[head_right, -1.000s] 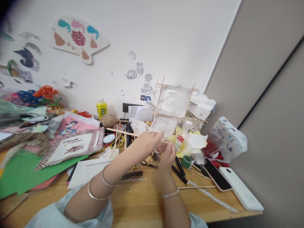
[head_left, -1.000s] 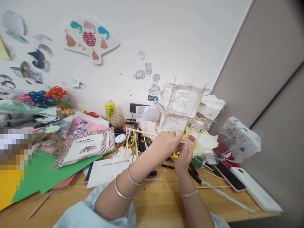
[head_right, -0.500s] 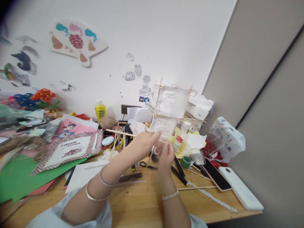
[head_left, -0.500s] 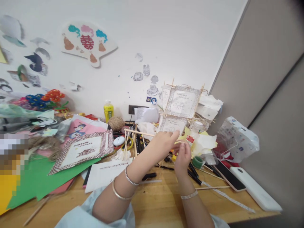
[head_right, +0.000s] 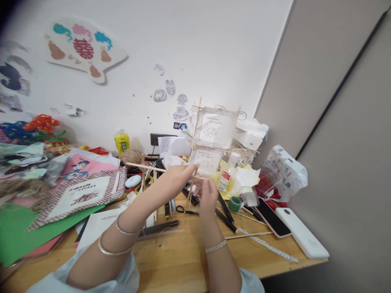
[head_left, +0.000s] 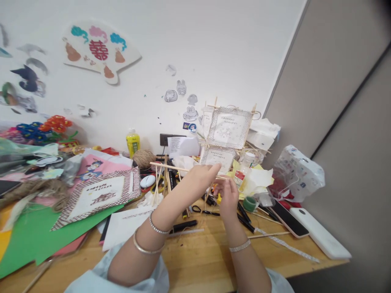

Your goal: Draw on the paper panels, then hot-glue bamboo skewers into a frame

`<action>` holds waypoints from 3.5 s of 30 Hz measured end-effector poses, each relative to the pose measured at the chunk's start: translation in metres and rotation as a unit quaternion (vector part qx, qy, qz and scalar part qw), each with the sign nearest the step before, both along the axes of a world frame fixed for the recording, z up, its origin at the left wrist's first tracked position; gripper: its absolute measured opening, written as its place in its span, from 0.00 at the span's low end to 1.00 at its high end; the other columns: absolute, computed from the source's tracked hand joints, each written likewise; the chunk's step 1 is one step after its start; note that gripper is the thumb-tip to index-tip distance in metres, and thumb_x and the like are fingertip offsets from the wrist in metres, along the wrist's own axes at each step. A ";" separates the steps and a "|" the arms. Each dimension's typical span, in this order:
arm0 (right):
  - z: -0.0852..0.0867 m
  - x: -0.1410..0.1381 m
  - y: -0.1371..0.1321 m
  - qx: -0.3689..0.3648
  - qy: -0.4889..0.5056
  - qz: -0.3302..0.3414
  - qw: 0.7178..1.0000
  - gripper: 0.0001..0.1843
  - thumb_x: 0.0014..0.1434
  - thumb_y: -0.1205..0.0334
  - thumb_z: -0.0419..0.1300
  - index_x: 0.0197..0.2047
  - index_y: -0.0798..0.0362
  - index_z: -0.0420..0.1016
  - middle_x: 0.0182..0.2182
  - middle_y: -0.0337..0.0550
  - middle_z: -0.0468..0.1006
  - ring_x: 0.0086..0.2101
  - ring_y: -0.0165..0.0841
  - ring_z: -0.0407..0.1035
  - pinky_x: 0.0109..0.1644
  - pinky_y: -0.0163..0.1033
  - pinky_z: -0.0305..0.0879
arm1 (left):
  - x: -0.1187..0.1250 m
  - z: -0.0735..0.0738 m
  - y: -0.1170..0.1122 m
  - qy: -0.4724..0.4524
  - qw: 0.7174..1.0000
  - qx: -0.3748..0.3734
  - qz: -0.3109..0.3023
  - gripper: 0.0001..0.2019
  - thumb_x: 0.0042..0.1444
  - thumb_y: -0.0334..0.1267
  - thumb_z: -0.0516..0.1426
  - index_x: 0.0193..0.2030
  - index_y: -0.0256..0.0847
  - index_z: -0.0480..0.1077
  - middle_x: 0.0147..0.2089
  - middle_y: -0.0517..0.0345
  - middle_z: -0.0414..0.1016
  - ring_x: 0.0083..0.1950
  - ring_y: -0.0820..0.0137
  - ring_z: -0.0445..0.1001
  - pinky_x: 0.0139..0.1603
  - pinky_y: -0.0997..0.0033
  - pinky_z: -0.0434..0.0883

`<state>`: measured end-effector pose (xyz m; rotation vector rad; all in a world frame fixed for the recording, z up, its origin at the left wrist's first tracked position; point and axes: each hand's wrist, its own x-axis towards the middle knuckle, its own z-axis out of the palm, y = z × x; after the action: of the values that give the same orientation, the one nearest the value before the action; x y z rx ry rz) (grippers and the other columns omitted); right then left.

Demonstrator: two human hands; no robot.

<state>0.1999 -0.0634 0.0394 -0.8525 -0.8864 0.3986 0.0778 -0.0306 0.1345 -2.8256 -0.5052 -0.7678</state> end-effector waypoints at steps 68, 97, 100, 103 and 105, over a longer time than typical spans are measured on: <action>-0.003 0.003 -0.001 -0.010 -0.085 -0.037 0.996 0.19 0.62 0.47 0.48 0.30 0.53 0.69 0.17 0.33 0.64 0.17 0.26 0.56 0.21 0.33 0.55 | -0.008 -0.001 0.010 -0.022 0.997 -0.044 -0.056 0.10 0.60 0.28 0.45 0.46 0.38 0.61 0.32 0.57 0.69 0.32 0.69 0.67 0.31 0.73 0.60; -0.002 0.002 -0.001 -0.009 -0.070 -0.017 0.997 0.17 0.62 0.47 0.48 0.34 0.52 0.66 0.21 0.34 0.70 0.17 0.25 0.57 0.21 0.32 0.55 | -0.010 0.005 0.007 -0.007 0.999 -0.028 -0.045 0.11 0.59 0.27 0.46 0.47 0.38 0.61 0.32 0.55 0.70 0.33 0.69 0.67 0.32 0.73 0.61; -0.006 0.002 0.002 -0.012 -0.076 0.024 0.997 0.15 0.60 0.48 0.51 0.40 0.51 0.65 0.25 0.36 0.73 0.17 0.25 0.58 0.21 0.32 0.56 | -0.013 0.005 0.007 -0.012 0.998 -0.034 -0.049 0.12 0.58 0.26 0.47 0.48 0.38 0.61 0.31 0.57 0.69 0.32 0.70 0.67 0.31 0.74 0.61; -0.008 0.001 0.004 -0.049 -0.140 0.071 0.986 0.14 0.59 0.51 0.54 0.41 0.52 0.68 0.25 0.37 0.74 0.17 0.24 0.58 0.21 0.31 0.56 | -0.014 0.003 0.010 -0.019 0.997 -0.042 -0.057 0.13 0.57 0.26 0.48 0.48 0.39 0.61 0.32 0.57 0.69 0.32 0.70 0.68 0.32 0.74 0.62; -0.008 0.001 0.005 -0.056 -0.186 0.072 0.978 0.13 0.59 0.53 0.54 0.41 0.52 0.70 0.25 0.38 0.76 0.17 0.25 0.58 0.21 0.32 0.57 | -0.014 0.002 0.014 -0.023 0.997 -0.041 -0.059 0.13 0.58 0.27 0.48 0.49 0.39 0.62 0.33 0.56 0.70 0.34 0.70 0.69 0.34 0.73 0.64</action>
<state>0.2004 -0.0588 0.0315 -0.9875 -1.2879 0.4255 0.0634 -0.0164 0.1363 -2.9420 -0.3874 -0.8556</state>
